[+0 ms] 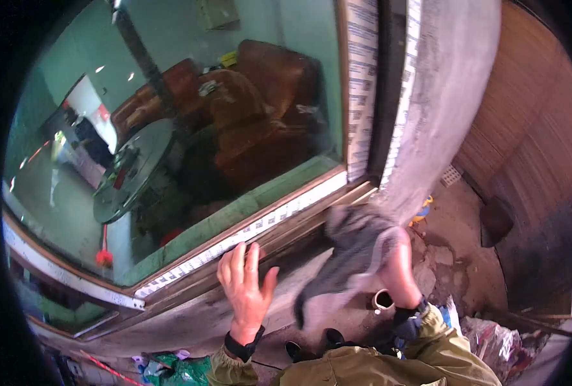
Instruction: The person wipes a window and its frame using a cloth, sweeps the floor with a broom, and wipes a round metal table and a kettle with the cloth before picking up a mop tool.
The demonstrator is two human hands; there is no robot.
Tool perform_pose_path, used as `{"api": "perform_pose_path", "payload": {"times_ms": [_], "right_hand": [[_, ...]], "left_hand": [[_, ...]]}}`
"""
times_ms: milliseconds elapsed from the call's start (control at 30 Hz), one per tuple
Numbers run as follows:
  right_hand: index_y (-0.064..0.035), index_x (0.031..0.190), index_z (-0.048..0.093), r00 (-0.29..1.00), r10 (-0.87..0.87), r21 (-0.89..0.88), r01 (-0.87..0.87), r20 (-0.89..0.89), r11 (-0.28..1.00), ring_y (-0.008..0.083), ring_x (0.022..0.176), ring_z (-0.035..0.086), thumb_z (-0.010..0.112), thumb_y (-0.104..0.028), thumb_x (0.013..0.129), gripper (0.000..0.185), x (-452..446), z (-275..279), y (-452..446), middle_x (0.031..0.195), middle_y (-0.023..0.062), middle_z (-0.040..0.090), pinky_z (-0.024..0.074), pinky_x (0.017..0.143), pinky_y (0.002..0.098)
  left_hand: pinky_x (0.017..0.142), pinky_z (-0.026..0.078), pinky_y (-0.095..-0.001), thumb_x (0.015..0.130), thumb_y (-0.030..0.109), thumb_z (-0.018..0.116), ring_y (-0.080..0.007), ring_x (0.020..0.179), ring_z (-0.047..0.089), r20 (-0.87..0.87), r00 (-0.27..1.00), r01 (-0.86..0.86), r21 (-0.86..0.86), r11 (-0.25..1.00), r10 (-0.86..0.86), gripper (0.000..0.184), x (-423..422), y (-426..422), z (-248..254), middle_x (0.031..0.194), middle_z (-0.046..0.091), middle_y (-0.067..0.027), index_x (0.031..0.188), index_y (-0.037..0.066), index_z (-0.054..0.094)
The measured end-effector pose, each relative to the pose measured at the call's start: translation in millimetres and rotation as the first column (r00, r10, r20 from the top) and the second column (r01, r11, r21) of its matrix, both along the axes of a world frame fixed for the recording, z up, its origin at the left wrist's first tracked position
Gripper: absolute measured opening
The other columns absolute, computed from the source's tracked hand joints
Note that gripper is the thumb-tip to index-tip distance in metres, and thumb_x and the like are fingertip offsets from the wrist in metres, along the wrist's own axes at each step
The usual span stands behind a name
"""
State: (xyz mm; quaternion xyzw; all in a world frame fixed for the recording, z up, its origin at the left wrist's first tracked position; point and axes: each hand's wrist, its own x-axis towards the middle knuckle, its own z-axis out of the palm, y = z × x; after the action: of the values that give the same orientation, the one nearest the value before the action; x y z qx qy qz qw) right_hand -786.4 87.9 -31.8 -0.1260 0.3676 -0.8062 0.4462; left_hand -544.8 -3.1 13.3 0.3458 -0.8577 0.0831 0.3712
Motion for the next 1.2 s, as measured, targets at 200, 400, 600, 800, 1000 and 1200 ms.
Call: {"api": "perform_pose_path", "payload": {"times_ms": [200,400,600,800,1000,1200], "right_hand": [[0.0037,0.107,0.05,0.66,-0.361,-0.21,0.299,-0.659,0.931,0.02,0.086,0.056,0.034,-0.018,0.09,0.032,-15,71,16,0.1,0.012,0.057,0.0437,0.08,0.0301],[0.0051,0.116,0.043,-0.196,-0.177,-0.259,0.574,-0.965,0.777,0.0336,0.106,0.047,0.042,0.009,0.076,0.04,-35,11,-34,0.112,0.0215,0.05,0.0345,0.094,0.0371],[0.0019,0.123,0.042,0.335,-0.309,-0.251,0.206,-0.89,0.946,0.0251,0.112,0.042,0.047,-0.001,0.08,0.044,-29,-46,-47,0.121,0.0153,0.047,0.0332,0.096,0.0352],[-0.0016,0.13,0.032,0.603,-0.151,-0.021,0.217,-0.784,0.976,0.0224,0.107,0.046,0.046,-0.027,0.089,0.051,21,10,-13,0.124,0.011,0.043,0.0376,0.092,0.0334],[-0.0066,0.128,0.034,0.868,-0.048,0.008,0.06,-0.494,0.998,0.0261,0.105,0.049,0.048,-0.023,0.087,0.047,60,8,-14,0.121,0.0151,0.044,0.0444,0.086,0.0371],[-0.0049,0.122,0.044,0.69,0.367,-0.074,-0.52,-0.624,0.851,0.0229,0.106,0.049,0.05,-0.004,0.079,0.044,165,35,-52,0.12,0.0104,0.048,0.0375,0.093,0.0374]], "left_hand": [[0.091,0.03,-0.0418,0.071,0.024,0.066,-0.0295,0.105,0.041,-0.104,0.994,-0.04,0.059,0.997,0.046,0.049,-9,2,4,0.113,0.049,-0.0109,0.113,0.004,0.052],[0.091,0.034,-0.0403,0.074,0.017,0.064,-0.0293,0.102,0.049,-0.21,0.978,0.013,0.077,0.997,0.003,0.039,-2,0,-6,0.112,0.054,-0.0122,0.11,0.003,0.055],[0.097,0.031,-0.0426,0.081,0.019,0.056,-0.0292,0.111,0.042,-0.226,0.963,0.168,0.061,0.984,-0.151,0.036,-49,-6,-15,0.12,0.045,-0.0167,0.109,-0.002,0.052],[0.1,0.027,-0.0401,0.074,0.014,0.057,-0.0315,0.114,0.038,-0.185,0.952,0.268,0.115,0.956,-0.245,0.04,-76,-6,-8,0.125,0.04,-0.0186,0.109,-0.003,0.05],[0.101,0.023,-0.0389,0.075,0.024,0.064,-0.0317,0.124,0.029,-0.657,0.663,0.676,0.319,0.664,-0.359,0.079,10,35,15,0.138,0.024,-0.0185,0.136,0.004,0.018],[0.102,0.024,-0.0356,0.075,0.016,0.065,-0.0282,0.126,0.028,-0.764,0.639,0.437,0.459,0.774,0.092,0.082,79,81,-20,0.137,0.026,-0.018,0.137,0.003,0.013]]}}
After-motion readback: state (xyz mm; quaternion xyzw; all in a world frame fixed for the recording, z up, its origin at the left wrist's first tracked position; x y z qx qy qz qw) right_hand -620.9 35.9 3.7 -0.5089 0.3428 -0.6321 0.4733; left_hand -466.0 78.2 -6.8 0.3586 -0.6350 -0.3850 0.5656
